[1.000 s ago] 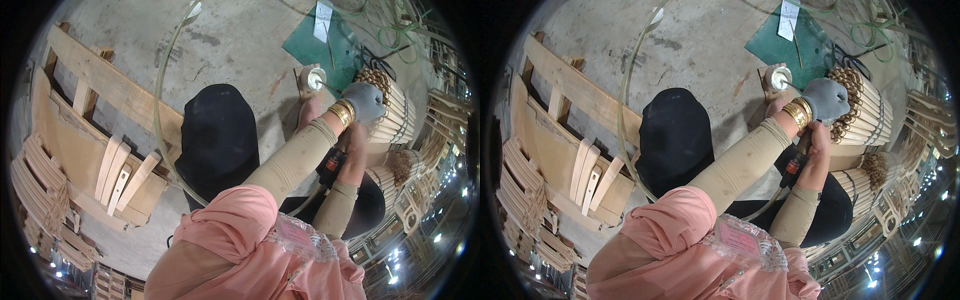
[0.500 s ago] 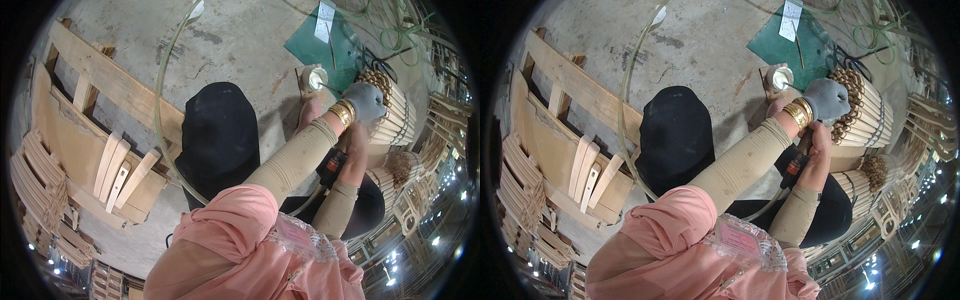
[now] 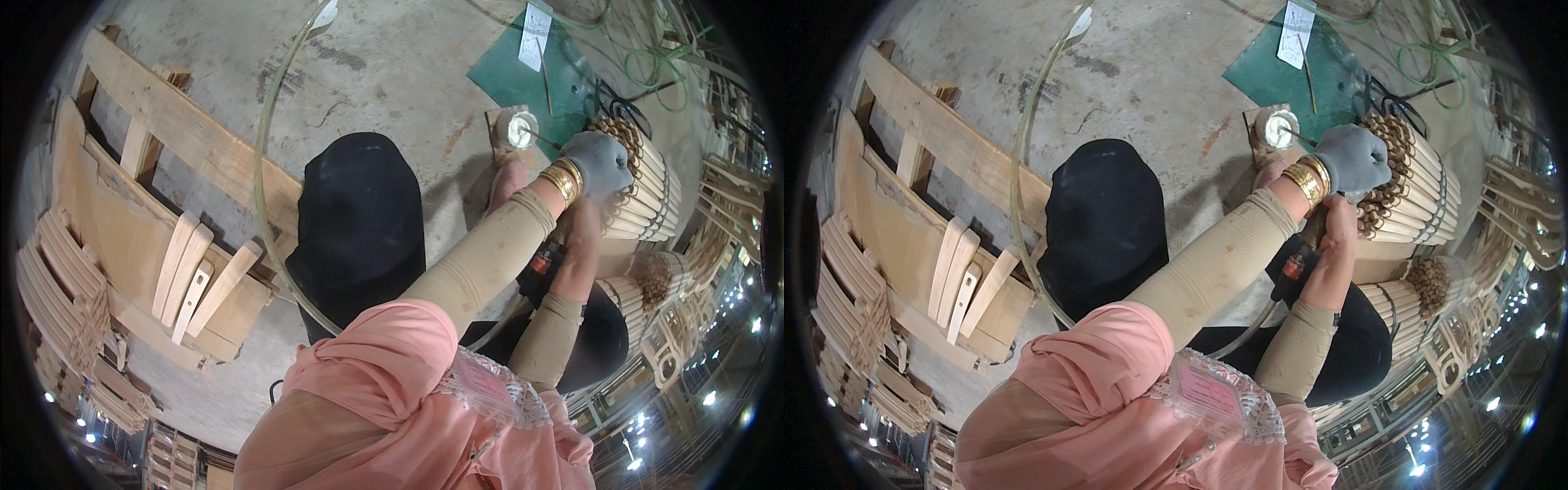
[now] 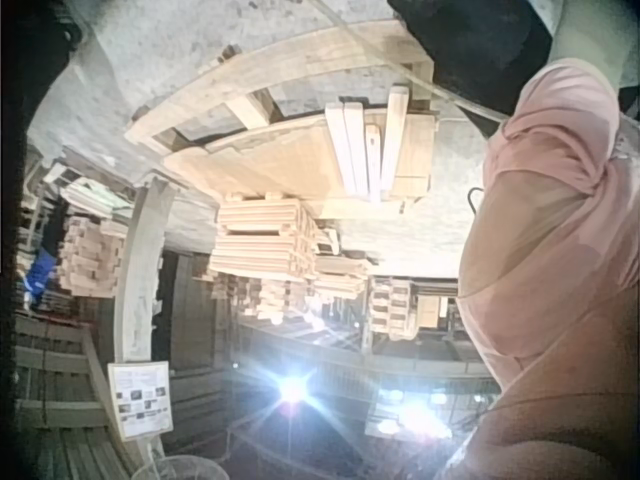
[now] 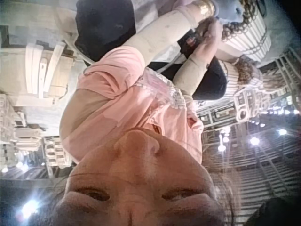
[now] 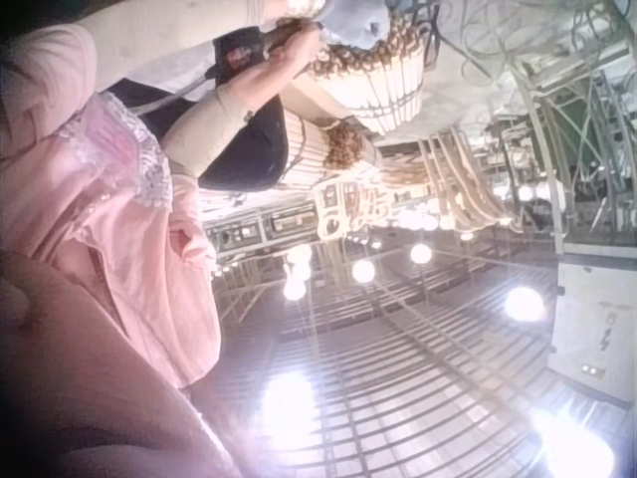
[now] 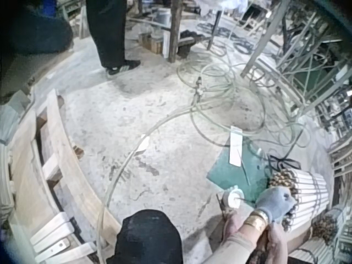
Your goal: The person pours a white liquid from a large plastic container into a small metal cup and stirs it with a stick. They then pick up a spray gun, connect it to an air hose, and spray the white liquid onto a bundle of wooden dowels.
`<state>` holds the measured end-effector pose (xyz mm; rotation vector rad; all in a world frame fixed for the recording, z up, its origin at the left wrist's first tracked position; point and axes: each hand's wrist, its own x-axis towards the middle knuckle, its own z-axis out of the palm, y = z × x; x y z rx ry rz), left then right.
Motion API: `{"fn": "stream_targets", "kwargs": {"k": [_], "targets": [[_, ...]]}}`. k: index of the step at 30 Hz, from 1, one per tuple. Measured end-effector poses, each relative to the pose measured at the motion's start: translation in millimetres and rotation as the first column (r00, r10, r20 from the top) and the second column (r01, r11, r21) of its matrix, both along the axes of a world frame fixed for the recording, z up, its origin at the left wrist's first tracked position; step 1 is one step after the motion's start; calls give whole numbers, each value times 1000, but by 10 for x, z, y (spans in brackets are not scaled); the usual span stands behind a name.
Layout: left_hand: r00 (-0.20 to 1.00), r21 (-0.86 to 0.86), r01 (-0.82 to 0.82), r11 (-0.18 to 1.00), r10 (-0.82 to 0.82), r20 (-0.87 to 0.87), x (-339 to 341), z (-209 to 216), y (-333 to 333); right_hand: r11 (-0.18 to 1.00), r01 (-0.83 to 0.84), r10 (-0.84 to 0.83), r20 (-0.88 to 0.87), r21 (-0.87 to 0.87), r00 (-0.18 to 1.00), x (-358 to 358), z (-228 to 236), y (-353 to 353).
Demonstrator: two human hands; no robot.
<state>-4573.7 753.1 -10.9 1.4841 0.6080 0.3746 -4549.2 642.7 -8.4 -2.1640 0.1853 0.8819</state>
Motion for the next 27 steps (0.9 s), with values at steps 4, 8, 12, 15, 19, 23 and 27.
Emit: {"fn": "stream_targets", "kwargs": {"k": [4,8,12,15,19,23,27], "targets": [[1000,-7,5,1000,-5,-3,16,3,18,1000,8,-9,20,17,1000,27,-28,-3],[1000,-23,-4,1000,5,22,38,22,3,1000,4,-5,85,11,996,31,-1,0],[1000,-13,-18,1000,18,-14,23,-30,13,999,-26,28,62,-46,998,-62,108,92],[1000,-16,-19,1000,19,-4,24,-18,11,999,-13,16,66,-48,998,-89,129,115],[1000,-32,-15,999,15,10,4,21,13,998,-20,23,50,-60,998,-61,136,75],[1000,-34,-12,999,13,16,-17,39,15,998,-48,49,24,-31,999,-33,128,35],[996,-25,-82,996,83,18,-17,19,-16,998,-60,60,14,-11,998,-37,128,21]]}}
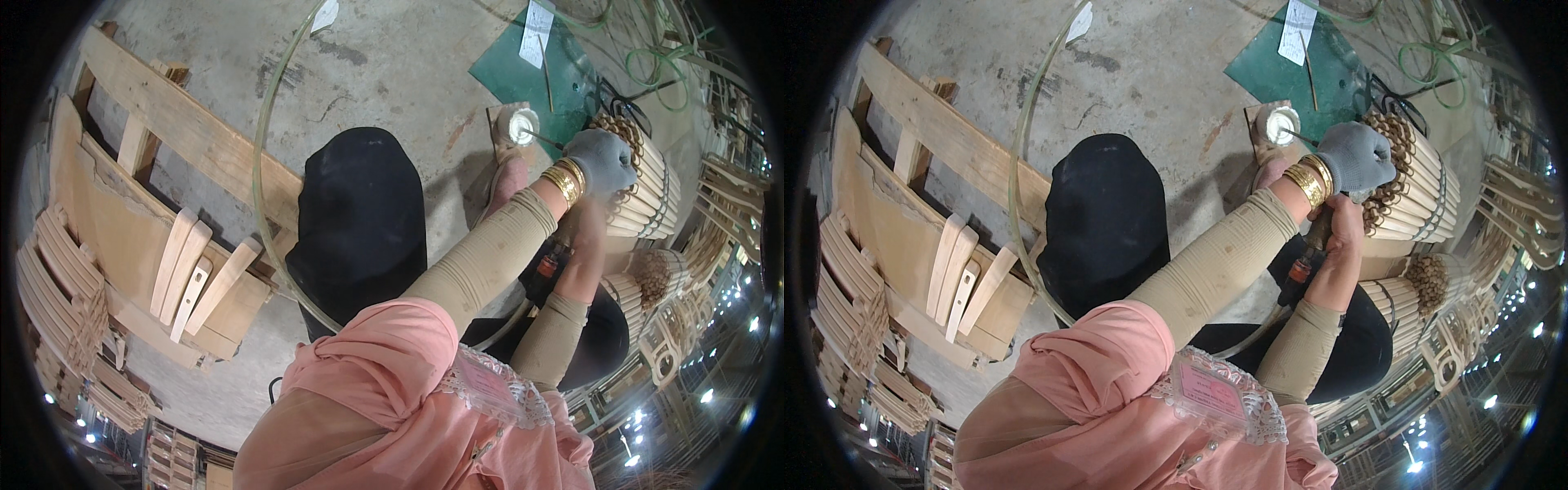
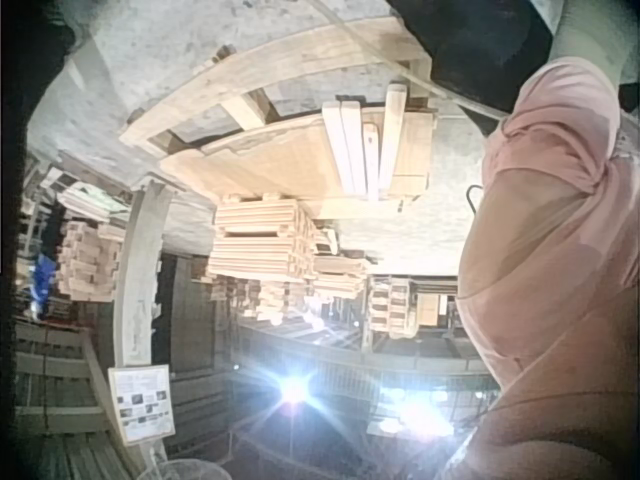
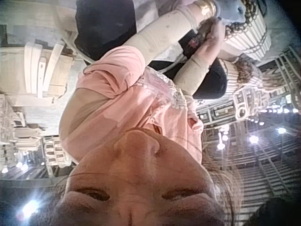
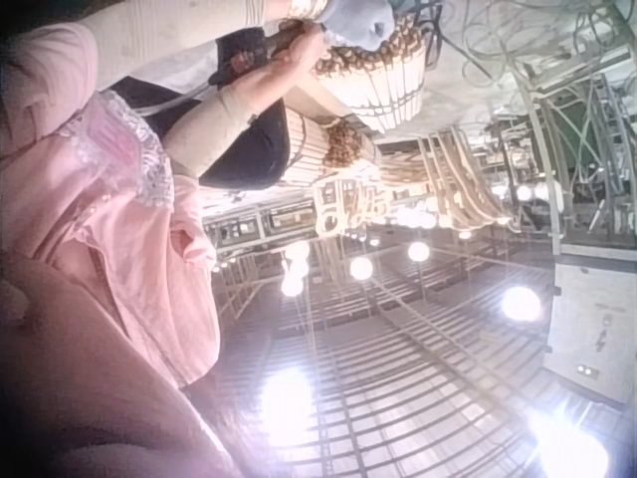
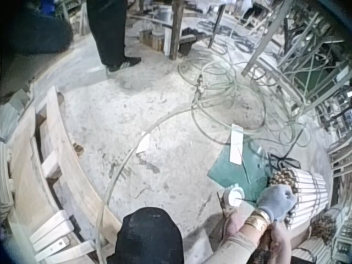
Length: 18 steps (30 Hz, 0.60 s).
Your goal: The person pours a white liquid from a large plastic container into a small metal cup and stirs it with a stick. They then pick up a spray gun, connect it to an air hose, and spray the white liquid onto a bundle of wooden dowels.
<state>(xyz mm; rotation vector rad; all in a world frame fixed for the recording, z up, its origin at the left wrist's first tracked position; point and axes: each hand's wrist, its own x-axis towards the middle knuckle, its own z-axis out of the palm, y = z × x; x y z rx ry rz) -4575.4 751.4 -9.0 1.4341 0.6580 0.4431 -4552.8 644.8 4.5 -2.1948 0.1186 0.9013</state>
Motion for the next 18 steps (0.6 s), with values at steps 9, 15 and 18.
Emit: {"fn": "stream_targets", "kwargs": {"k": [9,15,18], "targets": [[1000,-27,-6,1000,7,23,-11,7,-18,1000,13,-12,-25,27,1000,0,12,-13],[1000,-21,-6,1000,6,4,-11,-9,-15,1000,1,-1,-8,19,1000,-24,33,12],[1000,-15,-12,1000,12,22,2,-25,-20,1000,-4,4,2,-11,1000,-24,27,12]]}}
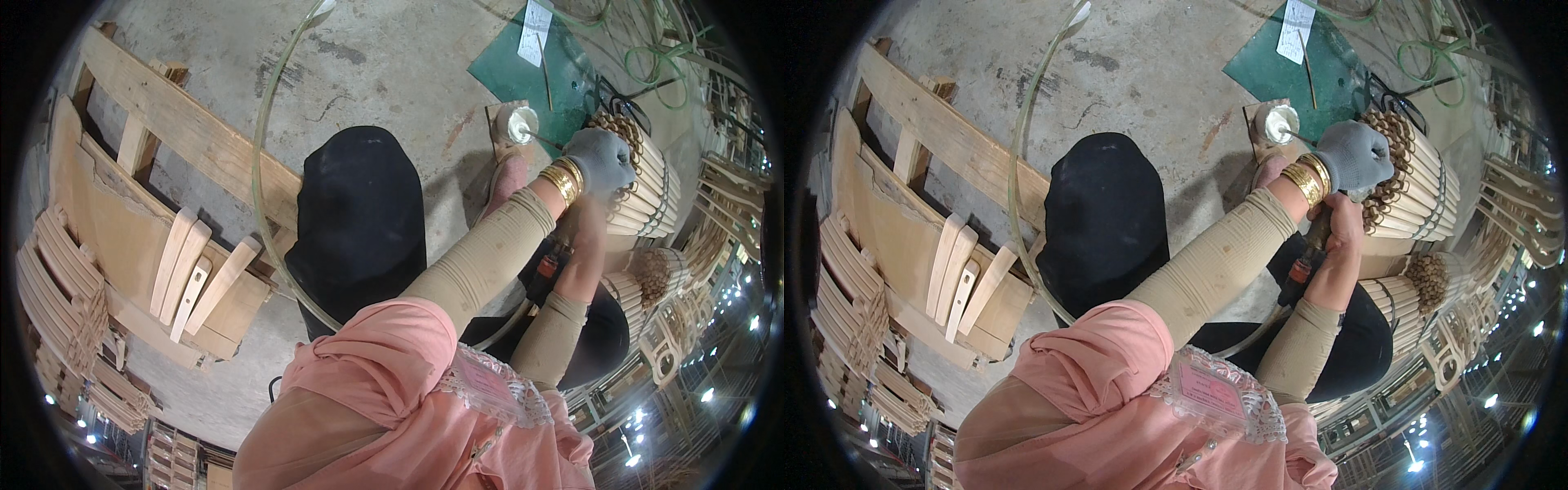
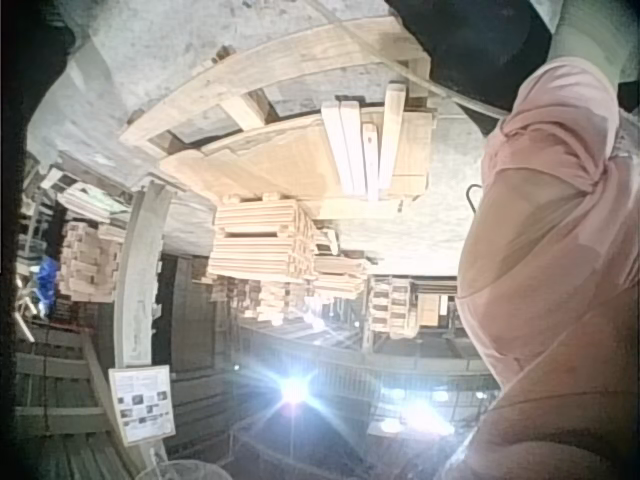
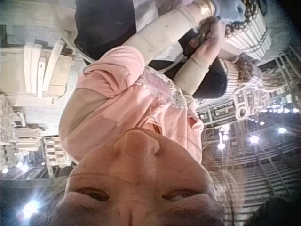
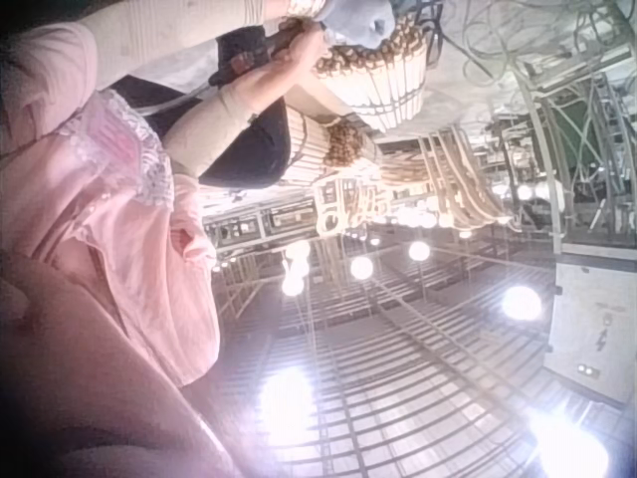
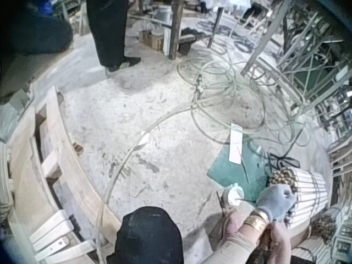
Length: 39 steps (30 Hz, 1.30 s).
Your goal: The person pours a white liquid from a large plastic container into a small metal cup and stirs it with a stick. They then pick up a spray gun, connect it to an air hose, and spray the white liquid onto a bundle of wooden dowels.
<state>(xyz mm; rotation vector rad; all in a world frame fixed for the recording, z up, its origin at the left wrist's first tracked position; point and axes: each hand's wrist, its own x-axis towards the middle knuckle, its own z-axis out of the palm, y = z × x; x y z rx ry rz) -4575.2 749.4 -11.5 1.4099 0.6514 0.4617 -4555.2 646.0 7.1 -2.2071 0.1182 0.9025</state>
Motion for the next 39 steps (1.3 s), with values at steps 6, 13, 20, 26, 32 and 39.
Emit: {"fn": "stream_targets", "kwargs": {"k": [6,13,20,26,32,39], "targets": [[1000,5,14,1000,-14,-6,31,3,23,1000,3,-3,22,-12,1000,34,-65,5],[999,4,36,999,-36,-16,36,-42,73,999,8,-10,39,34,999,53,-155,44],[994,-7,92,996,-92,-52,31,-49,123,1000,16,-15,-7,18,1000,141,-265,9],[1000,27,4,1000,-3,-13,54,-85,112,998,5,-4,-8,69,1000,137,-267,34],[998,45,38,998,-36,-44,68,-125,126,1000,2,-1,-37,29,999,140,-267,45],[998,28,46,999,-45,-46,49,-127,137,999,9,-8,-21,48,1000,91,-226,90]]}}
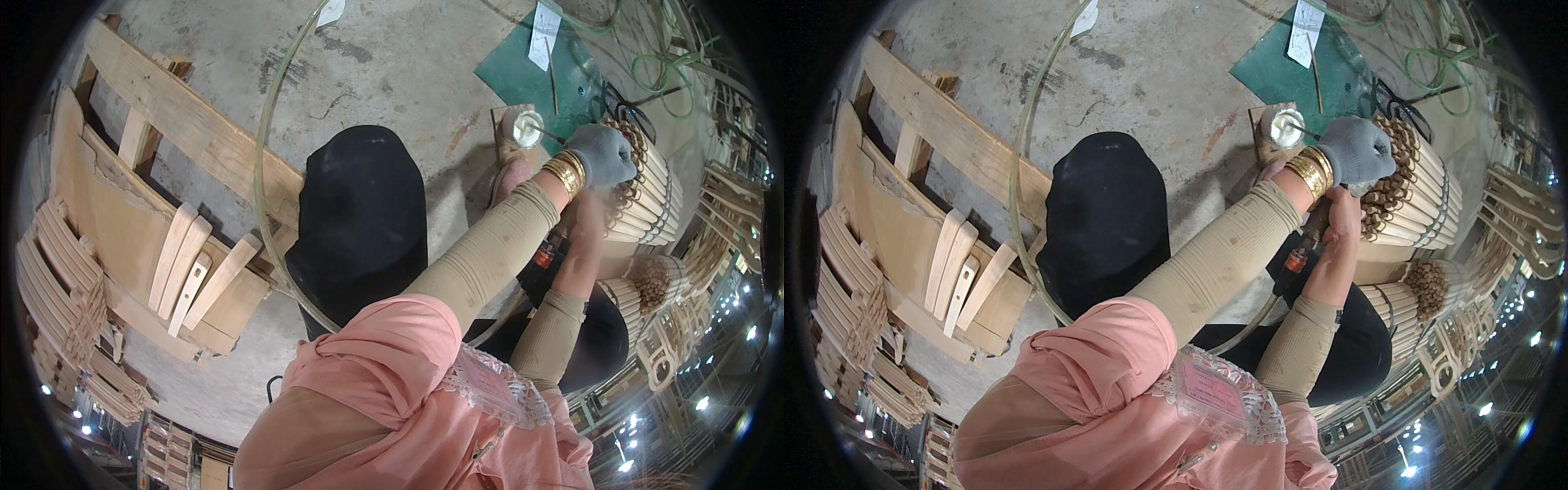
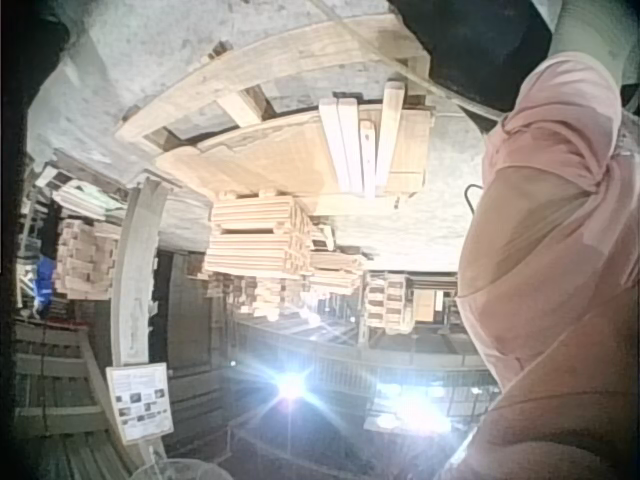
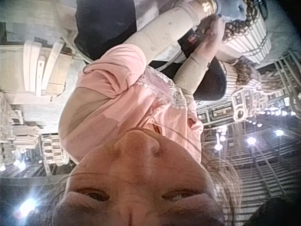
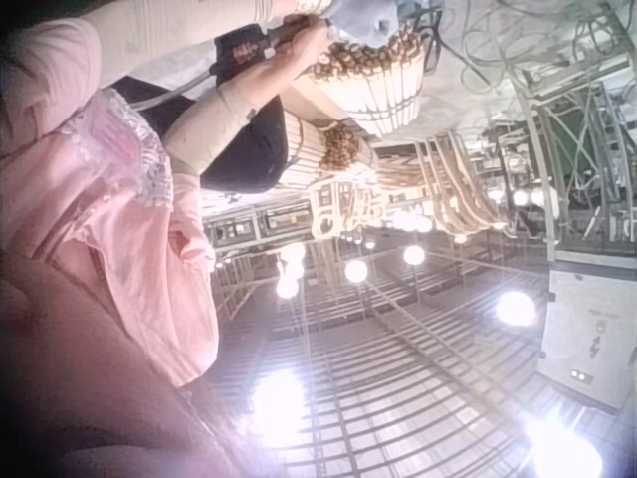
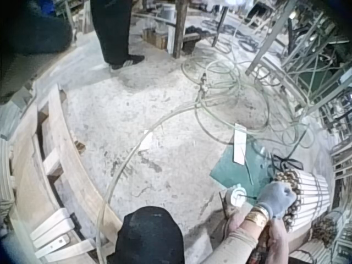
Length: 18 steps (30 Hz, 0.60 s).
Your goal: The person pours a white liquid from a large plastic container into a small metal cup and stirs it with a stick. They then pick up a spray gun, connect it to an air hose, and spray the white liquid onto a bundle of wooden dowels.
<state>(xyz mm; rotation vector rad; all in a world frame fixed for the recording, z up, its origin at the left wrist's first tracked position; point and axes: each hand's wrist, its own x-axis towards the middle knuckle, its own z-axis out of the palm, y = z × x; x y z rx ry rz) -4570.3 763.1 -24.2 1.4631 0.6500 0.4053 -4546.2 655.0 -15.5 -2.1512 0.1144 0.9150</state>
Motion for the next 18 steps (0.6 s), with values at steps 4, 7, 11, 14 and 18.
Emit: {"fn": "stream_targets", "kwargs": {"k": [4,7,11,14,18], "targets": [[1000,-9,-8,1000,8,-4,-21,31,-2,1000,27,-26,36,-12,999,-34,29,6],[1000,-6,-23,1000,23,1,-41,39,-8,999,32,-33,70,7,997,-50,27,8],[999,-5,-50,999,50,0,-65,21,-18,999,23,-22,30,-43,999,-68,41,8],[1000,-35,-14,999,15,18,-40,74,-47,997,48,-47,28,-52,999,12,32,-71],[999,-58,-32,998,32,6,-58,15,-69,997,-19,21,20,-79,1000,-66,98,-28]]}}
